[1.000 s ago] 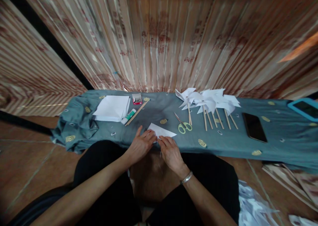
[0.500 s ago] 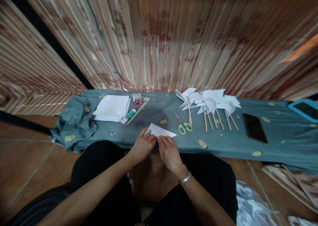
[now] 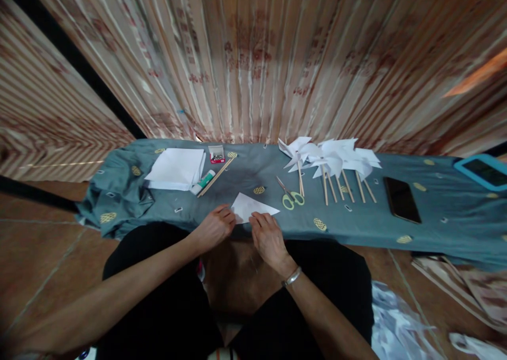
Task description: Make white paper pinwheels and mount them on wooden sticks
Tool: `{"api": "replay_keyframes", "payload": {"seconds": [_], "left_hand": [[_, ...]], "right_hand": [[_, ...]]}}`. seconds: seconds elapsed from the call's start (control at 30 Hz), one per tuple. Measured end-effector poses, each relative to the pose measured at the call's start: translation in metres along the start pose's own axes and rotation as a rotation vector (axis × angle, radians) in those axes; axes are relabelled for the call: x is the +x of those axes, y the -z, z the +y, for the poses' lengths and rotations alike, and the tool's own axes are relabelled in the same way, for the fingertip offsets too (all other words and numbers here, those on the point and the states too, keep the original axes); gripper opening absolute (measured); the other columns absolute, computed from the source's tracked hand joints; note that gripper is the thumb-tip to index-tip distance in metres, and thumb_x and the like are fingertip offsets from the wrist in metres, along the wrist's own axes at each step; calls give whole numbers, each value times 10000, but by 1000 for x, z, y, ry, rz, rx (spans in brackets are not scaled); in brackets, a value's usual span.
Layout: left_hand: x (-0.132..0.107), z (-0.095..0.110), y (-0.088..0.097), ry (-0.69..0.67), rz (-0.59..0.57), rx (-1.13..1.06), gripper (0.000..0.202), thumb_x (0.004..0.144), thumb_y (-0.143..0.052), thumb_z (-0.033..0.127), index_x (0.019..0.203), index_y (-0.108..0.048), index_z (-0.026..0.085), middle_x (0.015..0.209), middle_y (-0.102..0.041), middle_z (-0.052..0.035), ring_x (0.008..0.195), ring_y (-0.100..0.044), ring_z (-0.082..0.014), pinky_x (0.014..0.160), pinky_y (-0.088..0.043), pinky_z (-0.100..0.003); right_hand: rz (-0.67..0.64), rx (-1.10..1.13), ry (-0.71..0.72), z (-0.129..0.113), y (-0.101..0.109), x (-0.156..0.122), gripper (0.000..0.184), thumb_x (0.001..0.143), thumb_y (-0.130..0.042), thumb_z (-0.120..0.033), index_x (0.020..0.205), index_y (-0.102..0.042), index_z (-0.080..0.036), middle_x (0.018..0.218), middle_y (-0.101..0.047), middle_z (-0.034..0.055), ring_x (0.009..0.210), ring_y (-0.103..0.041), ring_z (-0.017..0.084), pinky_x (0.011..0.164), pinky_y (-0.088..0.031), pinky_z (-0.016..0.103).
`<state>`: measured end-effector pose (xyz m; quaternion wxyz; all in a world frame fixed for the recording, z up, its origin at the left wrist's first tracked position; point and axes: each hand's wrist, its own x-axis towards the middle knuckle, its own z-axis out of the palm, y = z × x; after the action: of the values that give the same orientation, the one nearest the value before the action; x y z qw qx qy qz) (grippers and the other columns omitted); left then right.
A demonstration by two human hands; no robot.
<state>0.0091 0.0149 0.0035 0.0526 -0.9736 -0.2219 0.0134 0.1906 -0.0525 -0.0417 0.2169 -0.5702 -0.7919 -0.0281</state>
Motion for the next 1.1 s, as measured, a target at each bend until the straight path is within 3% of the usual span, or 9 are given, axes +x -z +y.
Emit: {"api": "replay_keyframes", "payload": {"seconds": [0.33,0.47,0.57,0.67,0.73,0.8,0.87,0.97,1.1], "left_hand": [[-45,-7,0,24,35,-17,137,849,-558,73,797,-681,102,752,-648,-72,769,-604,-213,1009,-377,-410],[-63,-9,-1,177,0,-177,177,835,-546,48,723,-668,112,743,-652,-91,771,-616,-210,906,-444,-386],[-73,2,-6,437,15,-562,220,851,-521,103,704,-680,137,773,-678,-91,759,-633,-211,760,-473,-337],[-68,27,-16,733,106,-1292,186,849,-578,250,742,-704,164,778,-710,-63,741,-658,-186,712,-482,-285],[-58,44,-22,907,146,-1764,127,789,-667,272,831,-712,161,833,-736,-65,793,-682,-184,762,-498,-276],[-45,55,-24,1057,181,-2077,263,736,-742,294,961,-691,169,915,-746,-73,831,-699,-189,767,-515,-277],[-35,58,-22,1130,219,-2294,312,780,-712,365,1008,-663,159,956,-744,-94,843,-711,-197,759,-535,-289],[-28,51,-19,1183,217,-2499,455,922,-456,518,1018,-642,114,930,-740,-136,810,-723,-212,722,-560,-313],[-28,43,-21,1248,210,-2572,605,952,-298,567,1017,-639,72,877,-741,-153,770,-730,-222,683,-571,-307]], "right_hand": [[18,-8,20,1,-2,-1,303,922,-421,-100,1121,-647,-127,1135,-668,144,990,-562,264,856,-502,423],[24,-4,19,0,-3,-2,302,919,-423,-97,1123,-645,-107,1139,-670,148,988,-559,269,865,-505,427],[23,20,6,0,-4,-3,306,924,-413,-104,1116,-650,-110,1139,-674,147,1000,-562,271,875,-506,432],[42,66,-19,3,-2,-1,304,936,-412,-133,1120,-654,-131,1133,-683,132,1016,-576,262,904,-498,426],[81,95,-51,8,1,4,309,943,-417,-158,1152,-643,-135,1163,-678,130,1059,-578,259,937,-485,422],[131,113,-103,15,3,10,327,949,-422,-193,1199,-621,-125,1217,-657,142,1129,-563,265,972,-465,430],[153,127,-171,24,4,17,365,949,-442,-248,1249,-588,-101,1268,-626,168,1188,-539,284,1002,-444,453],[116,183,-269,36,-1,24,422,922,-501,-339,1233,-599,-71,1262,-620,208,1197,-542,316,1027,-419,493],[92,394,-346,47,-7,29,294,855,-573,-364,1043,-699,-176,1235,-648,150,1147,-586,296,1022,-430,483]]}}
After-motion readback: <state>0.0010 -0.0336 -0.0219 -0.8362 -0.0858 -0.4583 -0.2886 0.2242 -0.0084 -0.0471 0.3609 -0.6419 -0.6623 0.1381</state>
